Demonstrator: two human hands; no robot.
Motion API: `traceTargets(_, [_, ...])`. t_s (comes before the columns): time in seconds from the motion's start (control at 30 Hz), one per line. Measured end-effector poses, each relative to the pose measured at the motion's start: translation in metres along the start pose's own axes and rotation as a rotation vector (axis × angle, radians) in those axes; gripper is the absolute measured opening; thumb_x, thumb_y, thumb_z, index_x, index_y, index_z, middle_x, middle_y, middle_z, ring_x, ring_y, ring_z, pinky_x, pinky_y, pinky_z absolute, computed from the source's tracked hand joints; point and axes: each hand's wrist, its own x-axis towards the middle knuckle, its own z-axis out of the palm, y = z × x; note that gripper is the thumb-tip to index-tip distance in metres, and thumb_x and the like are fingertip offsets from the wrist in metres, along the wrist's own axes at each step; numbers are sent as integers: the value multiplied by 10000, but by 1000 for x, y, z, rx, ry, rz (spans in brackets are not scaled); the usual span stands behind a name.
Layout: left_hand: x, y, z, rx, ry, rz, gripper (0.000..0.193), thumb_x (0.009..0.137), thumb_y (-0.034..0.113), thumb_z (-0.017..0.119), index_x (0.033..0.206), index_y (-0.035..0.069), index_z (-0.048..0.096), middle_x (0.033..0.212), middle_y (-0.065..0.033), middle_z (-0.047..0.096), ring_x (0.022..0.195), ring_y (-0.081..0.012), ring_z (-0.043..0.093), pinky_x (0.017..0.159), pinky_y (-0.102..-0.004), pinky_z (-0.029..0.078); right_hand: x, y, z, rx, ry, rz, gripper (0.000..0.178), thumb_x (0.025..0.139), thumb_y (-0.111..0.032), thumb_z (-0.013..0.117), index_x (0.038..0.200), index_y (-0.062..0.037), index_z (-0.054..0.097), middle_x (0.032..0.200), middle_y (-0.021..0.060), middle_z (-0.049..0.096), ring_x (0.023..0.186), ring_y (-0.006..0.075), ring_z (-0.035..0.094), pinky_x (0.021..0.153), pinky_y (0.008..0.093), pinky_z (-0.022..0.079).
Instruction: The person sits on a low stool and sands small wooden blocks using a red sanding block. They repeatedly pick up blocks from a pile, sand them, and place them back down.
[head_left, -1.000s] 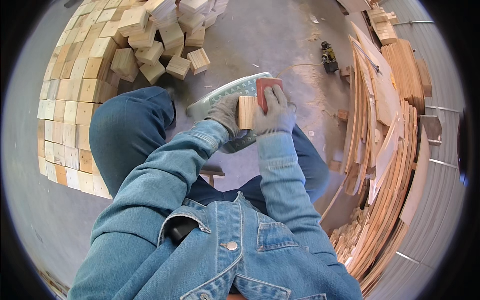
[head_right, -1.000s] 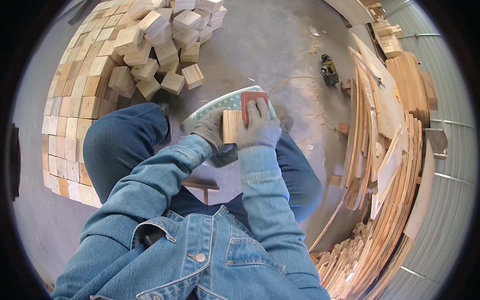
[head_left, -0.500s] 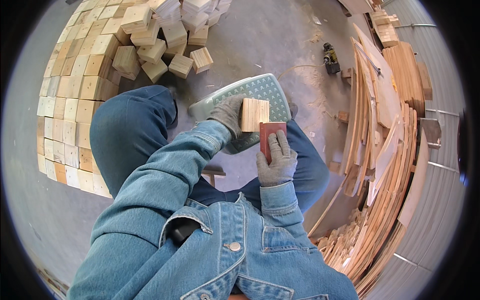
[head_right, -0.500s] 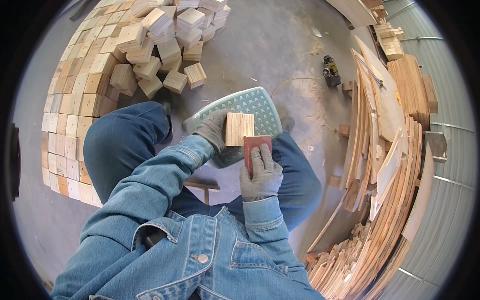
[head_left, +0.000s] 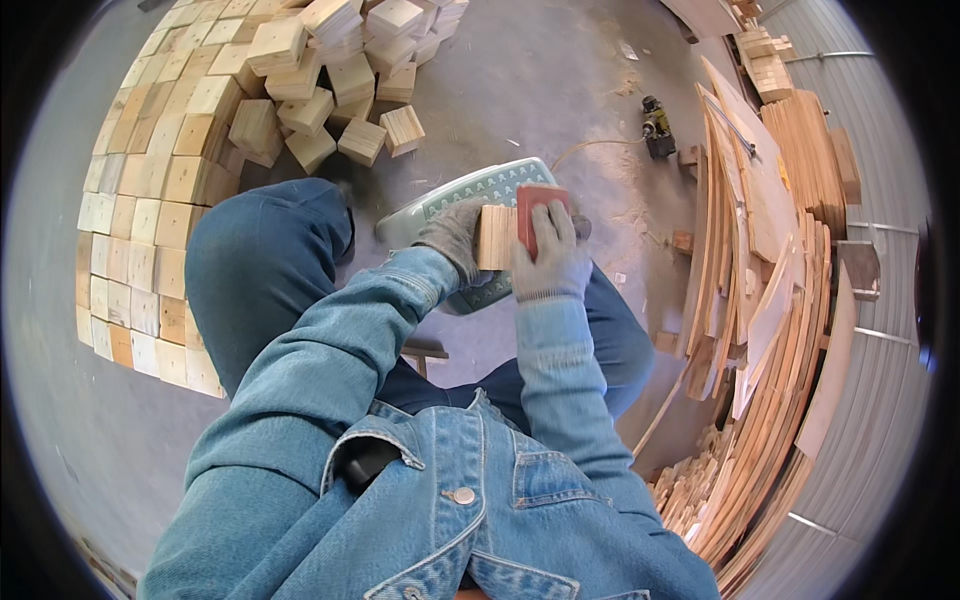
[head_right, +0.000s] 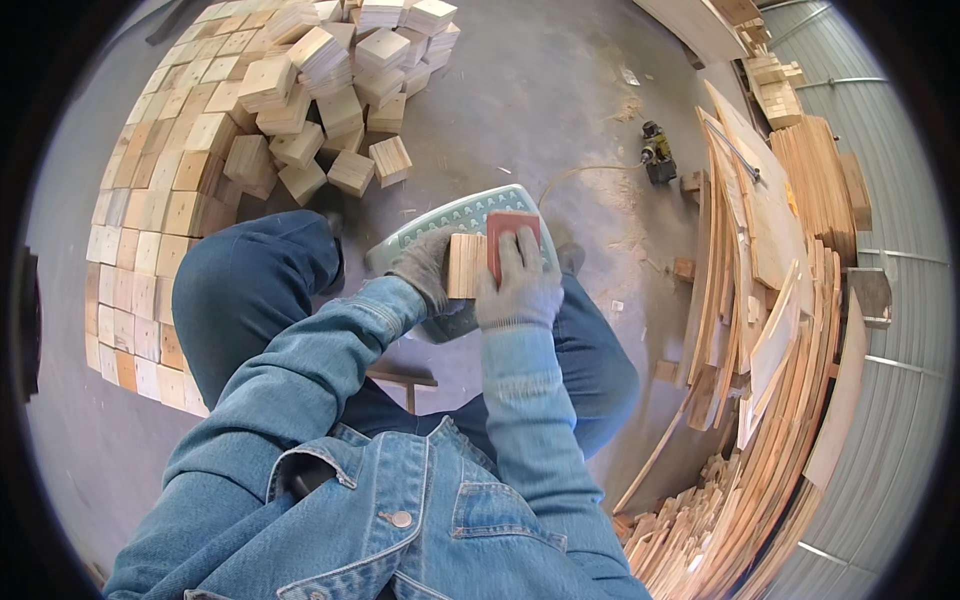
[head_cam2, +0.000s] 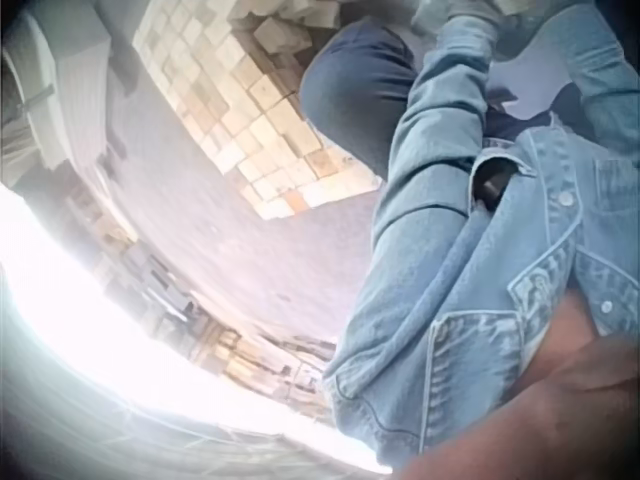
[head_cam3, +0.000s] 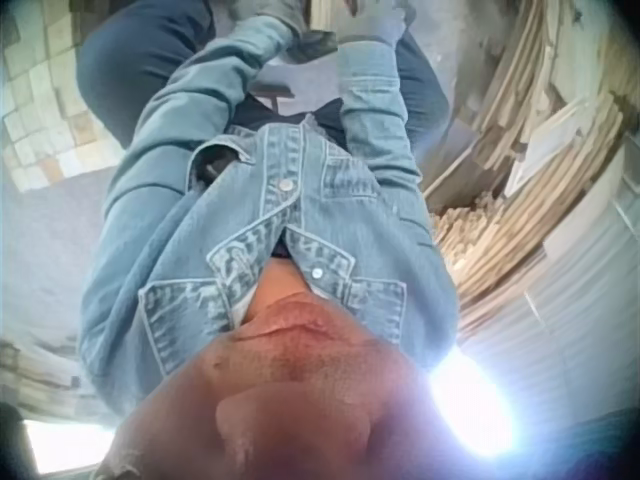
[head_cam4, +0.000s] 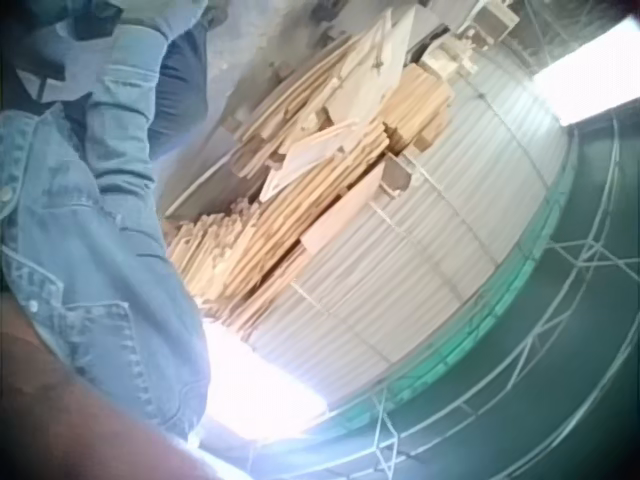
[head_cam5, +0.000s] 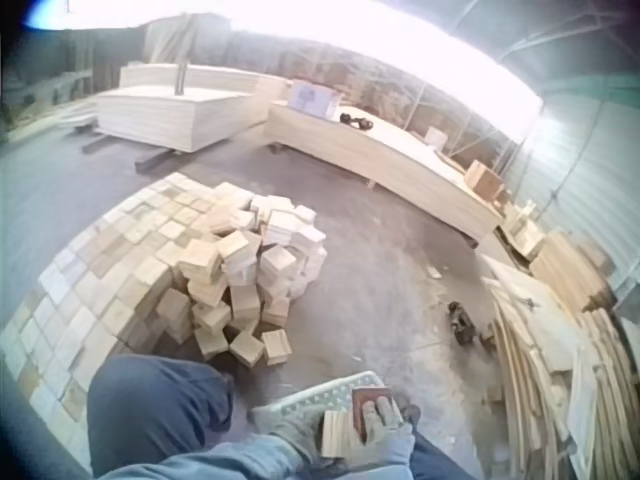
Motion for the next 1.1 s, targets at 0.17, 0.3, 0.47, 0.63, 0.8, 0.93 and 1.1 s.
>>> traceTargets(0.17, [-2, -1, 1, 116, 0, -41, 842, 617, 218, 959, 1387, 135, 629, 1364, -199, 671, 1339, -401, 621, 1187, -454, 487, -93, -7, -34, 87, -53, 59, 639, 830, -289, 815, 1434, -113, 702, 1549, 172, 620, 1103, 434, 673, 989, 538, 544])
traceTargets(0.3, [-2, -16, 7, 67, 31, -32, 858, 627, 239, 958, 1404, 132, 611, 1395, -197, 652, 1356, -396, 605, 1199, -458, 476, -92, -11, -31, 97, -42, 51, 630, 834, -292, 811, 1429, -107, 709, 1554, 162, 617, 1099, 426, 662, 992, 536, 539])
traceTargets(0.47, [-2, -5, 4, 160, 13, -66, 874, 625, 283, 964, 1409, 142, 604, 1384, -203, 647, 1333, -394, 611, 1187, -456, 483, -14, -4, -2, 21, -28, 89, 602, 861, -341, 769, 1430, -154, 714, 1578, 98, 605, 1107, 424, 668, 1002, 527, 546])
traceTargets(0.63, [5, -10, 15, -36, 24, 6, 782, 621, 291, 961, 1330, 147, 664, 1239, -194, 709, 1215, -397, 678, 1117, -452, 536, 46, -2, 8, -37, -83, 101, 622, 876, -364, 752, 1463, -171, 684, 1608, 81, 577, 1150, 426, 668, 999, 531, 554])
traceTargets(0.8, [5, -27, 16, -2, 14, -10, 813, 613, 321, 976, 1335, 136, 652, 1274, -190, 702, 1244, -399, 665, 1130, -456, 527, -17, -5, 1, -1, -58, 54, 669, 872, -364, 772, 1492, -137, 660, 1613, 133, 566, 1156, 434, 660, 1017, 540, 538])
traceTargets(0.93, [0, -13, 10, 83, 25, 21, 873, 610, 349, 986, 1374, 132, 625, 1339, -193, 679, 1302, -401, 635, 1167, -458, 503, -90, -8, -30, 100, -49, 59, 648, 842, -320, 809, 1437, -87, 697, 1559, 177, 608, 1144, 436, 661, 1006, 544, 532])
traceTargets(1.1, [-2, -3, 5, 41, 115, 72, 710, 620, 298, 969, 1251, 107, 705, 1156, -172, 754, 1107, -350, 732, 1021, -424, 585, -87, -6, -28, 103, -13, 27, 612, 818, -286, 820, 1380, -64, 727, 1543, 187, 620, 1107, 427, 678, 994, 540, 534])
